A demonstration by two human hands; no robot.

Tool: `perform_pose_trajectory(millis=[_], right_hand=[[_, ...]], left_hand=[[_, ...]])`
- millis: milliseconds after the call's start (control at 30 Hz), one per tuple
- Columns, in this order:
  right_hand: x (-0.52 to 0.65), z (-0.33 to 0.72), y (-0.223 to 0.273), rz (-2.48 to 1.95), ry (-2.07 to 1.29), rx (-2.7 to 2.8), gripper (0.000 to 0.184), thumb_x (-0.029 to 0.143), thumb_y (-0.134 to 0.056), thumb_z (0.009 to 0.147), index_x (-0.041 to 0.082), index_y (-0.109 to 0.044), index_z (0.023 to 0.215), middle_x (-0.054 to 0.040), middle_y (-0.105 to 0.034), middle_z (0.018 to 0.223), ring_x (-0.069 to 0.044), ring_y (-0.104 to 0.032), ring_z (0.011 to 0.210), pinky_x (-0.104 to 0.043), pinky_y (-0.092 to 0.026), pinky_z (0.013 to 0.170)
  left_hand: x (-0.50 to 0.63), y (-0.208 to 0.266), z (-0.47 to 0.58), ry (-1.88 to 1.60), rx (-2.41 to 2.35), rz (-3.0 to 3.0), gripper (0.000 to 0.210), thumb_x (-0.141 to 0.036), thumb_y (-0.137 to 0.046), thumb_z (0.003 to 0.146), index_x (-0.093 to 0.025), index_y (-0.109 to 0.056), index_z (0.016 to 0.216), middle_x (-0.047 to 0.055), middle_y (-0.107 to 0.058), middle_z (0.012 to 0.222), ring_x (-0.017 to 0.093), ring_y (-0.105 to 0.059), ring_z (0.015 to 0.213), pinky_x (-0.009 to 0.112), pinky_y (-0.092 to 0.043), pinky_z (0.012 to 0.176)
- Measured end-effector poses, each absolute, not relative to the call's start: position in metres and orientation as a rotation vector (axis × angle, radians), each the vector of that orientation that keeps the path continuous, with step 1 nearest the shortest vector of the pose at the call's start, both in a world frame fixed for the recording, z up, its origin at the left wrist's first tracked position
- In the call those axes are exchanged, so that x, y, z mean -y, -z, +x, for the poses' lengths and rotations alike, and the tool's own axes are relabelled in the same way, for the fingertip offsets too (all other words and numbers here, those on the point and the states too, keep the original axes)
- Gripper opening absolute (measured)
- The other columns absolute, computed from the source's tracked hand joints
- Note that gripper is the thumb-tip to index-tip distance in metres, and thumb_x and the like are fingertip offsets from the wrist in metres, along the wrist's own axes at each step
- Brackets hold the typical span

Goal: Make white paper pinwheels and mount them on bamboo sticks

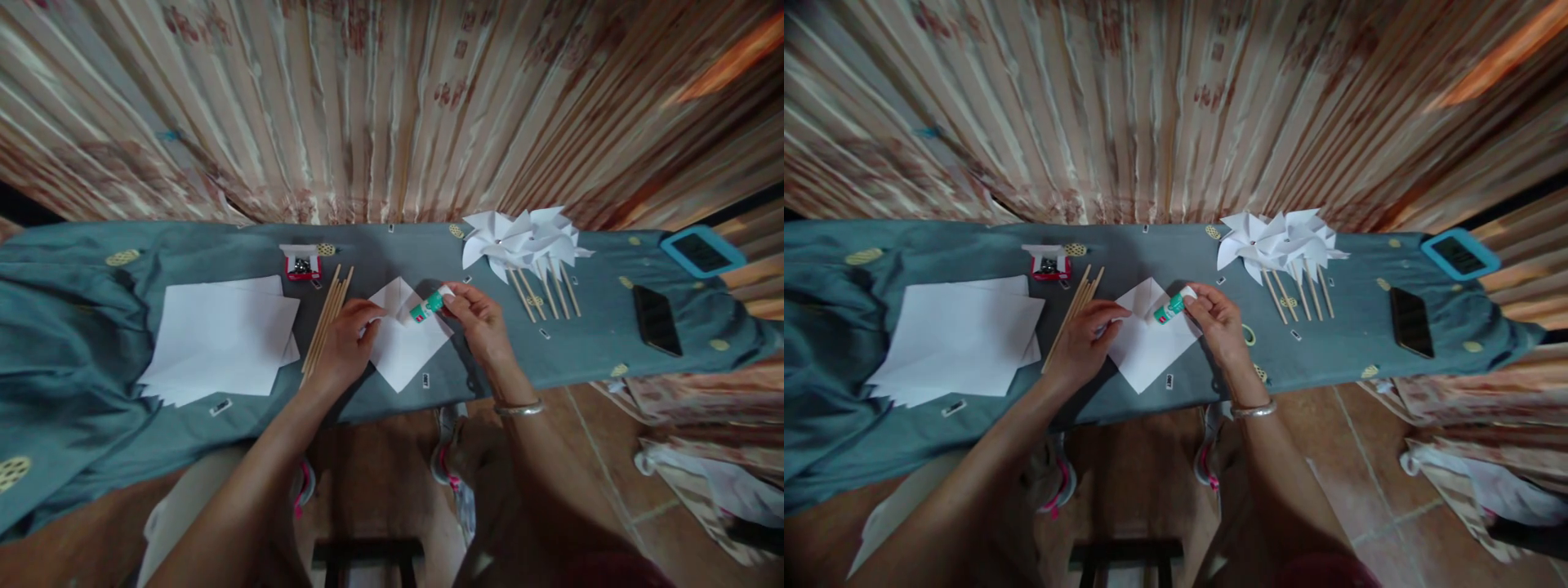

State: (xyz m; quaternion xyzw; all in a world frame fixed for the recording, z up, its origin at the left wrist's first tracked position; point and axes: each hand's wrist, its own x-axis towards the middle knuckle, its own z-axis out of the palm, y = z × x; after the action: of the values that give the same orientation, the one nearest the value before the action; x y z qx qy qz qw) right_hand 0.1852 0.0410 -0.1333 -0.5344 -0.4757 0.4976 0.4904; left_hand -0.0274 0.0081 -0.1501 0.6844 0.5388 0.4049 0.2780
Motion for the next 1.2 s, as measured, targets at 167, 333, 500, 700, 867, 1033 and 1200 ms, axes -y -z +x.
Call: perform_pose_trajectory(millis=[167,333,500,700,867,1033,1200], right_hand=[[-0.041,0.184,0.137,-1.32,-1.174,1.245,0.037,0.05,-0.074,0.068,0.025,-0.067,0.093,0.0009,-0.064,0.072,-0.015,-0.057,0.068,-0.031,-0.049,0.066],[-0.039,0.183,0.136,-1.287,-1.156,1.311,0.031,0.045,-0.073,0.072,0.025,-0.067,0.094,0.0003,-0.065,0.076,-0.015,-0.058,0.069,-0.031,-0.048,0.066],[-0.033,0.181,0.131,-1.262,-1.113,1.446,0.03,0.042,-0.07,0.077,0.026,-0.065,0.102,-0.001,-0.068,0.084,-0.017,-0.062,0.079,-0.033,-0.05,0.073],[-0.022,0.18,0.123,-1.263,-0.921,1.769,0.028,0.034,-0.064,0.083,0.024,-0.064,0.11,-0.002,-0.069,0.095,-0.016,-0.062,0.083,-0.035,-0.051,0.082],[-0.017,0.177,0.113,-1.3,-0.692,1.97,0.032,0.029,-0.062,0.084,0.024,-0.064,0.116,-0.0043,-0.069,0.107,-0.019,-0.064,0.09,-0.038,-0.051,0.086],[-0.018,0.175,0.106,-1.241,-0.589,2.128,0.036,0.023,-0.057,0.088,0.024,-0.061,0.123,-0.005,-0.068,0.115,-0.019,-0.065,0.092,-0.039,-0.051,0.088],[-0.021,0.172,0.107,-1.243,-0.594,2.125,0.034,0.026,-0.058,0.089,0.024,-0.062,0.122,-0.0053,-0.069,0.113,-0.019,-0.066,0.089,-0.039,-0.053,0.087]], left_hand=[[-0.008,0.153,-0.03,-1.02,-1.455,1.929,0.022,-0.012,-0.053,0.083,-0.019,-0.07,0.096,0.008,-0.064,0.104,0.023,-0.061,0.099,0.041,-0.049,0.091],[-0.008,0.161,-0.028,-0.973,-1.429,2.02,0.023,-0.01,-0.057,0.08,-0.017,-0.069,0.098,0.008,-0.063,0.107,0.022,-0.06,0.103,0.039,-0.049,0.095],[-0.01,0.164,-0.025,-0.913,-1.41,2.078,0.026,-0.009,-0.059,0.077,-0.017,-0.069,0.098,0.008,-0.064,0.107,0.024,-0.06,0.104,0.04,-0.049,0.094],[-0.008,0.163,-0.023,-0.814,-1.438,2.112,0.026,-0.012,-0.062,0.076,-0.017,-0.069,0.101,0.01,-0.063,0.109,0.027,-0.059,0.105,0.043,-0.049,0.094],[-0.007,0.164,-0.021,-0.774,-1.458,2.165,0.025,-0.015,-0.063,0.077,-0.016,-0.068,0.102,0.01,-0.062,0.11,0.027,-0.058,0.104,0.044,-0.047,0.093],[-0.004,0.155,-0.019,-0.655,-1.495,2.251,0.022,-0.022,-0.059,0.084,-0.014,-0.067,0.103,0.012,-0.062,0.112,0.029,-0.056,0.106,0.044,-0.045,0.091],[-0.001,0.147,-0.016,-0.506,-1.536,2.375,0.036,-0.039,-0.066,0.082,-0.013,-0.065,0.107,0.013,-0.062,0.114,0.032,-0.051,0.107,0.045,-0.041,0.088]])
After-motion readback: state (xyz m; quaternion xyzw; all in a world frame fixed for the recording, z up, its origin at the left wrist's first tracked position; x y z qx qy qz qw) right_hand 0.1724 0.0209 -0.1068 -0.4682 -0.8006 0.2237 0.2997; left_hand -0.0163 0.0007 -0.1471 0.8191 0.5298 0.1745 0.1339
